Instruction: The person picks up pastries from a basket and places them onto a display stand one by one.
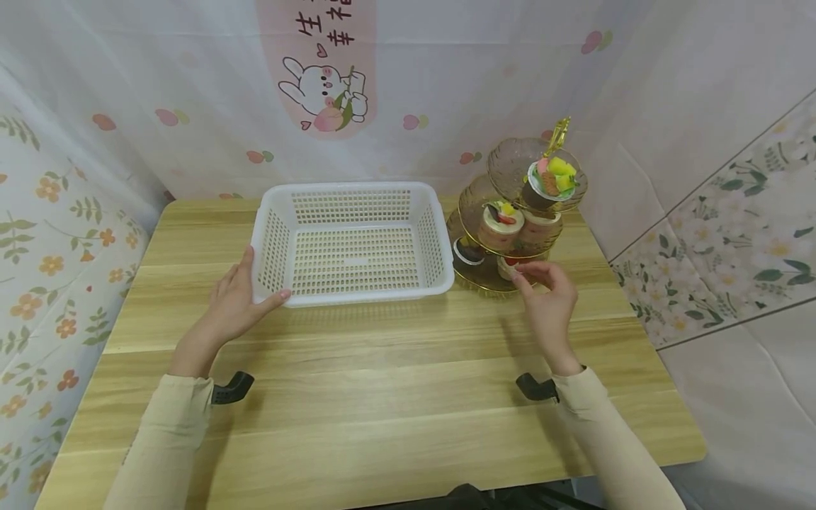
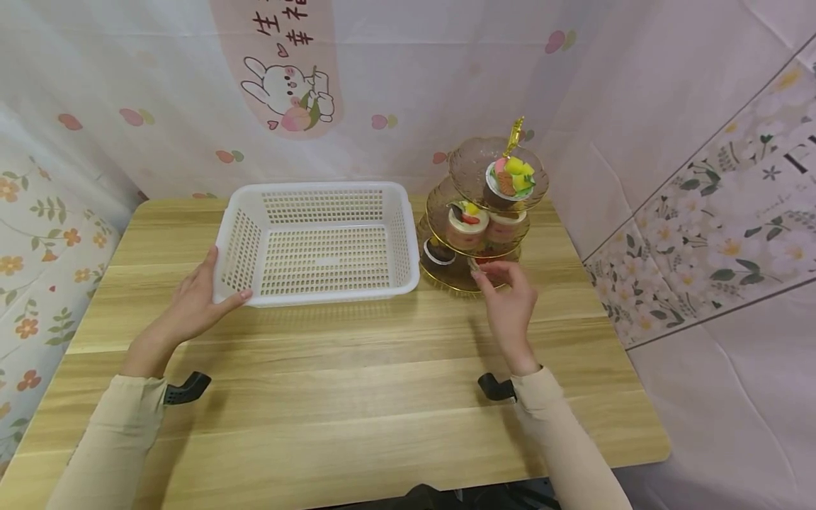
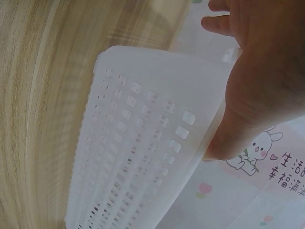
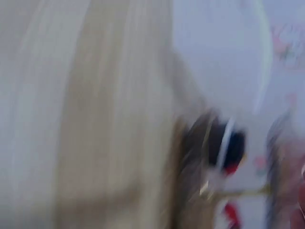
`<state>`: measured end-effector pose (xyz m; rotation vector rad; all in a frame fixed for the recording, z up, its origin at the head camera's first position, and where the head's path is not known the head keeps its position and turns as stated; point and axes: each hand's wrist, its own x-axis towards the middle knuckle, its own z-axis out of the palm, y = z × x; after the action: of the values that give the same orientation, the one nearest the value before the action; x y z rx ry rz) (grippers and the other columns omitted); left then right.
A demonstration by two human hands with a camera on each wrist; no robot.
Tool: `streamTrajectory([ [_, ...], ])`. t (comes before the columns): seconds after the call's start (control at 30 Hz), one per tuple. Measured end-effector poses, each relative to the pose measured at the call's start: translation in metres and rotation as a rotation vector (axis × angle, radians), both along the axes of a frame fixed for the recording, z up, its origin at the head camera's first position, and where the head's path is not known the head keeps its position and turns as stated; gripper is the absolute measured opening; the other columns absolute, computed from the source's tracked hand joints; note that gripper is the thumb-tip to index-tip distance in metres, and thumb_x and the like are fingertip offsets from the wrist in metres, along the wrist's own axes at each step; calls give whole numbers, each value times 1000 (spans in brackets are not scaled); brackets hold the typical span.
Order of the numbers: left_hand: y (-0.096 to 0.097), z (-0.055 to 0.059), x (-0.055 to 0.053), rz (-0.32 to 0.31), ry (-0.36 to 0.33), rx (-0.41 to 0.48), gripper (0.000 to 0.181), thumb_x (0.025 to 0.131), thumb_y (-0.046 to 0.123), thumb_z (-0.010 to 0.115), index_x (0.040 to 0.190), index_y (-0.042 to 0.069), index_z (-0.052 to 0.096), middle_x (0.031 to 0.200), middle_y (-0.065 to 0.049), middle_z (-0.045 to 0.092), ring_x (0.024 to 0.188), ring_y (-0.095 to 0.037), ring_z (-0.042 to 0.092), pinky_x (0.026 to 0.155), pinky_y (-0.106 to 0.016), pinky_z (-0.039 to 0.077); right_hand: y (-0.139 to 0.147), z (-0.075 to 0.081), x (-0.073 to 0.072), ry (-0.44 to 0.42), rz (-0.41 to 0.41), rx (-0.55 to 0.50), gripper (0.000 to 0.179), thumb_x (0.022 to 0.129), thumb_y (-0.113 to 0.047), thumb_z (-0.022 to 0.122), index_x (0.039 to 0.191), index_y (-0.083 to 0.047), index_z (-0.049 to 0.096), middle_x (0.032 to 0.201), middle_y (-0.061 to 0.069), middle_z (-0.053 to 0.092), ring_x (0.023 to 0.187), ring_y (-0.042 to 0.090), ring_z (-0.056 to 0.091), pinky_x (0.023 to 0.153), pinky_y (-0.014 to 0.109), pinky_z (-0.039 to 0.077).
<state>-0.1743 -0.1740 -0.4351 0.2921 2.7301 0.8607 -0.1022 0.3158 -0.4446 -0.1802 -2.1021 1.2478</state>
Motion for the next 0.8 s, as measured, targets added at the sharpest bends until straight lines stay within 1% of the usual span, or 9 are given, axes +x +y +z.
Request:
streamTrajectory([
  [0.07, -1, 0, 0, -1, 1, 0, 114, 91, 63, 57, 156, 9, -19, 162, -34, 6, 147, -60, 5, 114, -74, 2, -16, 10, -1, 30, 76, 24, 20, 80, 3, 78, 98, 6, 69, 96, 28, 72, 79, -6, 63, 78, 14, 50],
  [0.13, -1, -1, -1, -3, 0, 1, 114, 91, 63, 57, 156, 9, -19, 162, -34, 6, 147, -59, 5, 114, -74, 2, -31, 18, -3, 50, 155, 46, 22, 79, 5, 78, 100, 6, 69, 96, 27, 73, 80, -7, 64, 77, 14, 51],
  [0.3, -1, -2, -2, -2, 6, -3, 114, 90, 64, 57, 157, 9, -18, 162, -33, 8, 147, -59, 7, 114, -74, 5, -69, 33, -18, 46, 346, 72, 24, 81, -3, 79, 103, -3, 70, 97, 16, 76, 84, -2, 68, 77, 15, 55],
  [0.37, -2, -2, -2, -2, 12, -2, 114, 90, 64, 57, 157, 9, -18, 162, -33, 10, 147, -59, 8, 114, -75, 7, -83, 38, -27, 27, 401, 104, 23, 82, -8, 79, 103, -6, 71, 97, 12, 76, 84, 4, 69, 71, 13, 53],
  [0.47, -1, -3, -3, -5, 16, 5, 114, 91, 63, 58, 157, 9, -17, 161, -34, 11, 147, -58, 10, 114, -75, 7, -99, 45, -38, 0, 440, 196, 22, 84, -15, 79, 104, -8, 72, 99, 8, 77, 85, 13, 70, 71, 18, 53],
  [0.57, -1, -4, -3, -5, 18, 12, 114, 91, 63, 58, 157, 9, -17, 161, -34, 12, 147, -58, 11, 114, -74, 7, -105, 53, -45, 3, 395, 297, 24, 84, -19, 79, 104, -8, 72, 101, 8, 76, 89, 21, 70, 78, 30, 55],
  [0.67, -1, -4, -2, -1, 18, 13, 114, 91, 63, 58, 157, 8, -17, 161, -34, 11, 147, -58, 10, 114, -74, 6, -101, 62, -50, 46, 292, 331, 26, 84, -20, 80, 103, -4, 72, 101, 11, 76, 92, 26, 71, 84, 38, 57],
  [0.73, -1, -3, -2, 2, 21, 12, 114, 91, 62, 58, 157, 8, -17, 161, -35, 11, 147, -58, 10, 114, -73, 6, -94, 69, -50, 95, 211, 309, 26, 83, -20, 81, 100, -2, 72, 97, 13, 76, 89, 28, 72, 82, 35, 58],
  [0.8, -2, -2, -1, 5, 24, 10, 114, 91, 61, 58, 157, 7, -17, 161, -35, 11, 147, -58, 10, 114, -73, 6, -84, 78, -48, 162, 116, 272, 25, 83, -20, 81, 95, 0, 73, 92, 15, 75, 86, 25, 70, 77, 26, 57],
])
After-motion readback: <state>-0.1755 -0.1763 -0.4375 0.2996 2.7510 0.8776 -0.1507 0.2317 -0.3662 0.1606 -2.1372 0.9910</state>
